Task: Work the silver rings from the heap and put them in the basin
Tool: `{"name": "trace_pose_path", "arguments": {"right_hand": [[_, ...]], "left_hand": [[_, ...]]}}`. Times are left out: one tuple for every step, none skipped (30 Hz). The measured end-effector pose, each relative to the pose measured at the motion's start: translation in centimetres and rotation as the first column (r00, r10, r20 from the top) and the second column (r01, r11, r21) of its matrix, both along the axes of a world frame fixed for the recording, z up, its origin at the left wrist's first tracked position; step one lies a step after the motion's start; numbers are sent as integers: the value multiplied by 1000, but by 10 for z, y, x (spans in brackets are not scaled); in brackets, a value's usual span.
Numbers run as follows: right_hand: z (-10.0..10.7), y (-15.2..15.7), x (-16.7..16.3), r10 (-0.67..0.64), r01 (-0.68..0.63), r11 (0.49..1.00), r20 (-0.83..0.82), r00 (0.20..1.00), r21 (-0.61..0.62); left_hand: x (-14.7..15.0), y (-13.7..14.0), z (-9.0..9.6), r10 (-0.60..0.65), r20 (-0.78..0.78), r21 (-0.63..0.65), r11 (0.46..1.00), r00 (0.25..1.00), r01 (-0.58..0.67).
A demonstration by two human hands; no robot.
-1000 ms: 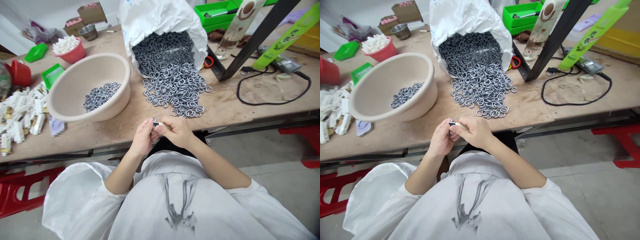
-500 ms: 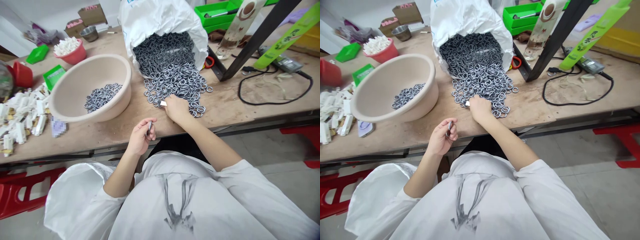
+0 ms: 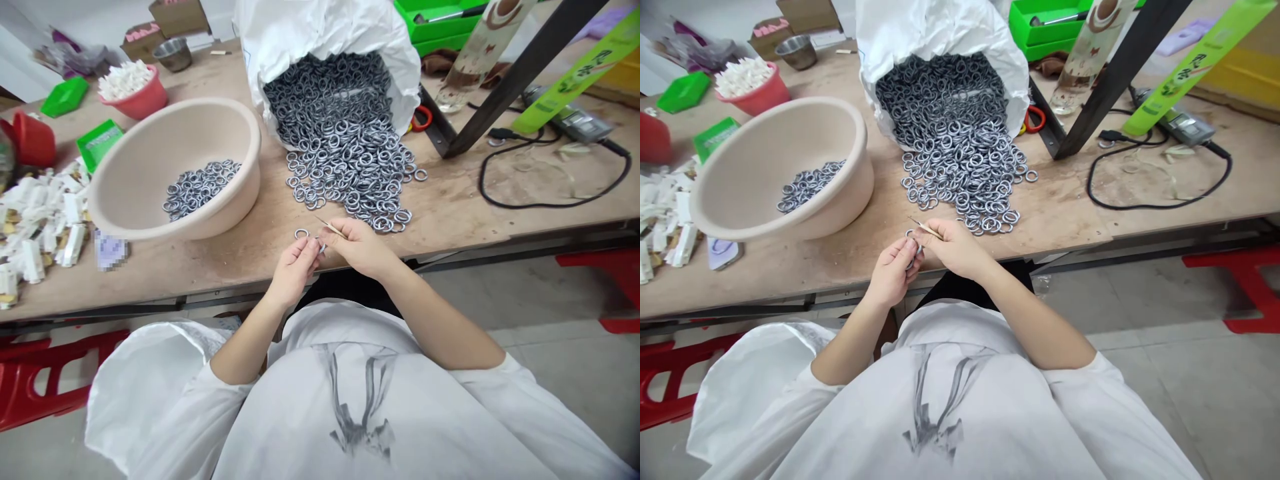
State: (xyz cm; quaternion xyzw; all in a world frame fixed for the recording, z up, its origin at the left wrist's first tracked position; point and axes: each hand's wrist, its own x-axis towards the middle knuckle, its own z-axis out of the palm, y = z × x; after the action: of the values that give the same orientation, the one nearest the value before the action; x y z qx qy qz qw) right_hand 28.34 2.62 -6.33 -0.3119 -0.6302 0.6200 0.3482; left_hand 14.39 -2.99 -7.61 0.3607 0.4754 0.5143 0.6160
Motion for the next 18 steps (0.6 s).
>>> {"name": "trace_pose_path", "arguments": {"right_hand": [[1, -1, -1, 12, -12, 1000, -9, 1000, -21], [2, -2, -1, 17, -18, 999, -14, 1000, -35], [2, -4, -1, 6, -6, 1000, -5, 1000, -26], [3, -6, -1, -28, 28, 999, 27, 999, 21], [3, -9, 1, -85, 76, 991, 77, 993, 110], [3, -12, 2, -152, 118, 966, 135, 979, 231], [3, -16, 4, -217, 138, 922, 188, 958, 361], [3, -19, 5, -269, 133, 870, 232, 935, 475], [2, -22, 7, -304, 109, 820, 266, 915, 562], [2, -25, 7, -325, 83, 783, 291, 900, 617], [1, -27, 8, -338, 63, 758, 309, 889, 649], [1, -28, 7, -351, 50, 742, 323, 879, 669], [0, -30, 7, -366, 45, 728, 333, 869, 684], [0, -31, 5, -380, 43, 718, 339, 861, 695], [0, -31, 4, -390, 41, 710, 344, 854, 703], [-1, -31, 3, -394, 38, 706, 348, 850, 707], [-1, -31, 3, -391, 32, 707, 353, 850, 706], [-3, -29, 2, -379, 24, 715, 358, 853, 699]], "left_hand": [[-1, -1, 1, -20, -7, -8, 1000, 1000, 20], [-2, -1, 3, -37, 0, -23, 999, 999, 37], [-3, -2, 5, -44, 20, -42, 998, 999, 45], [-3, -3, 7, -41, 49, -63, 997, 998, 44], [-4, -3, 10, -31, 84, -81, 996, 996, 38], [-4, -4, 12, -17, 119, -94, 995, 993, 29], [-4, -5, 14, -2, 152, -101, 995, 988, 17], [-4, -6, 15, 13, 178, -106, 994, 984, 6], [-3, -6, 17, 26, 198, -110, 994, 980, -4], [-3, -7, 17, 34, 211, -115, 993, 977, -10], [-3, -8, 18, 37, 218, -119, 993, 975, -12], [-3, -9, 19, 38, 222, -122, 992, 974, -10], [-2, -10, 19, 36, 225, -123, 992, 974, -8], [-2, -10, 19, 35, 228, -123, 992, 973, -7], [-2, -11, 19, 34, 232, -123, 992, 972, -5], [-2, -11, 19, 33, 234, -124, 992, 972, -4], [-3, -12, 19, 34, 234, -126, 992, 972, -4], [-3, -13, 19, 32, 232, -126, 992, 972, -3]]}}
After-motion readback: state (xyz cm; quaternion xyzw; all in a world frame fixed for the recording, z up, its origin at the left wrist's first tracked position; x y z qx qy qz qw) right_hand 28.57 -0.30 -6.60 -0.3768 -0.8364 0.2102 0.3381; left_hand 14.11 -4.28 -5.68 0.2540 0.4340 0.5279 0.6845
